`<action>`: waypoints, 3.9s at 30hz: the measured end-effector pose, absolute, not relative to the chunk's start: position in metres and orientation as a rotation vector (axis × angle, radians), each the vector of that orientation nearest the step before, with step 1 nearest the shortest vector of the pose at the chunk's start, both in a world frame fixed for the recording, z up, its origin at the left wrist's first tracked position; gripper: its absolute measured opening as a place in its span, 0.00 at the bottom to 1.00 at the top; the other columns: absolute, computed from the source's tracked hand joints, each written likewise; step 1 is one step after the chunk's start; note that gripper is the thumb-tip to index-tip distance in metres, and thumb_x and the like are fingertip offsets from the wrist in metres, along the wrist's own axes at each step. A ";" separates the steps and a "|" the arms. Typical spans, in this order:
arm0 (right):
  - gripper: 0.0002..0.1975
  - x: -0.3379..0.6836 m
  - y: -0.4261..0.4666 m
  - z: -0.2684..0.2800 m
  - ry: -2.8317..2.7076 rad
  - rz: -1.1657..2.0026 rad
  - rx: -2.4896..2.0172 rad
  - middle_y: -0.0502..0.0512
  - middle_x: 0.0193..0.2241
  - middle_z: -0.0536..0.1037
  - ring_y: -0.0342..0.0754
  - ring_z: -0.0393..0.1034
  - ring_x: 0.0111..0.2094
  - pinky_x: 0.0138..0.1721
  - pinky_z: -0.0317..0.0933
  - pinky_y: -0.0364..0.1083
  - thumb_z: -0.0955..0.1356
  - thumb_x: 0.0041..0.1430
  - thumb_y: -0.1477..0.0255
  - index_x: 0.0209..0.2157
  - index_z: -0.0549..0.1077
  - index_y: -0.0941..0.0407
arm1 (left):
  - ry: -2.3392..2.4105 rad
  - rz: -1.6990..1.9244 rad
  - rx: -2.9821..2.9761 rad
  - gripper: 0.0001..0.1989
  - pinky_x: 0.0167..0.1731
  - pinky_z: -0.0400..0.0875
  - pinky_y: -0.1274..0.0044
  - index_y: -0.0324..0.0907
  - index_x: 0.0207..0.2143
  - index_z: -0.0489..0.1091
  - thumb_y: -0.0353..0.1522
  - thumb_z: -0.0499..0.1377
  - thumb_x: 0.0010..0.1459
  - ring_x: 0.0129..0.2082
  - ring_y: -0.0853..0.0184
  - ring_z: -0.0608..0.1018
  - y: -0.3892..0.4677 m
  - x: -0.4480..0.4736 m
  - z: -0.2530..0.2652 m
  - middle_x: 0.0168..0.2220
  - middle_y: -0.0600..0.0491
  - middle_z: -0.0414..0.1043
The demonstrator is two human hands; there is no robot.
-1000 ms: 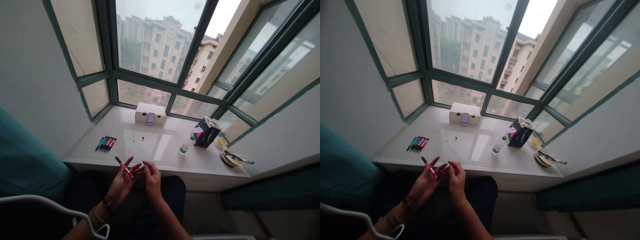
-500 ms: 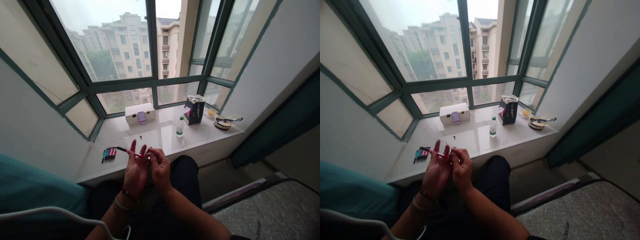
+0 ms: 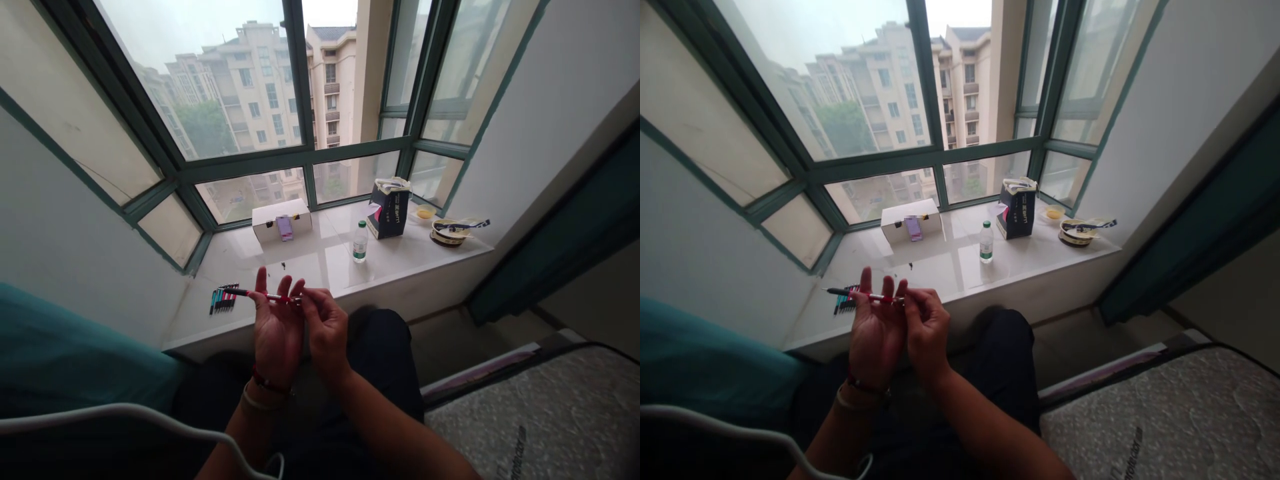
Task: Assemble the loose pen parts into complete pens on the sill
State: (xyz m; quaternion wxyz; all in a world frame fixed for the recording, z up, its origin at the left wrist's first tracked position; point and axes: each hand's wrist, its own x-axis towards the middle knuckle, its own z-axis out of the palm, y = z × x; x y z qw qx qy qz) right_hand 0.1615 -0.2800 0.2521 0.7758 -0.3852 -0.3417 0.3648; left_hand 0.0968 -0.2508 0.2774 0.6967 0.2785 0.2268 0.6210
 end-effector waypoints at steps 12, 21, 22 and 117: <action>0.10 0.134 -0.248 0.257 -0.695 0.881 -0.764 0.55 0.39 0.77 0.49 0.74 0.42 0.46 0.70 0.47 0.69 0.62 0.65 0.40 0.78 0.55 | 0.476 1.474 0.542 0.21 0.46 0.74 0.70 0.60 0.59 0.64 0.48 0.51 0.66 0.40 0.67 0.81 -0.228 0.079 0.291 0.40 0.55 0.78; 0.12 0.120 -0.215 0.219 -0.487 1.079 -0.819 0.55 0.37 0.81 0.51 0.77 0.40 0.46 0.70 0.50 0.72 0.58 0.63 0.40 0.78 0.56 | 0.581 1.484 0.463 0.22 0.46 0.74 0.70 0.63 0.58 0.64 0.49 0.56 0.62 0.40 0.66 0.80 -0.195 0.073 0.250 0.39 0.57 0.78; 0.12 0.118 -0.212 0.218 -0.475 1.085 -0.820 0.55 0.37 0.82 0.51 0.77 0.40 0.46 0.70 0.50 0.72 0.58 0.64 0.39 0.78 0.56 | 0.586 1.483 0.459 0.22 0.46 0.74 0.70 0.62 0.58 0.64 0.49 0.57 0.62 0.39 0.66 0.80 -0.193 0.073 0.248 0.38 0.57 0.77; 0.18 0.156 -0.235 0.136 -1.415 1.187 -1.193 0.52 0.29 0.74 0.44 0.66 0.30 0.32 0.58 0.42 0.62 0.67 0.56 0.33 0.71 0.56 | 1.232 1.050 0.878 0.23 0.41 0.79 0.71 0.40 0.39 0.72 0.43 0.73 0.43 0.39 0.56 0.83 -0.209 -0.014 0.165 0.38 0.47 0.82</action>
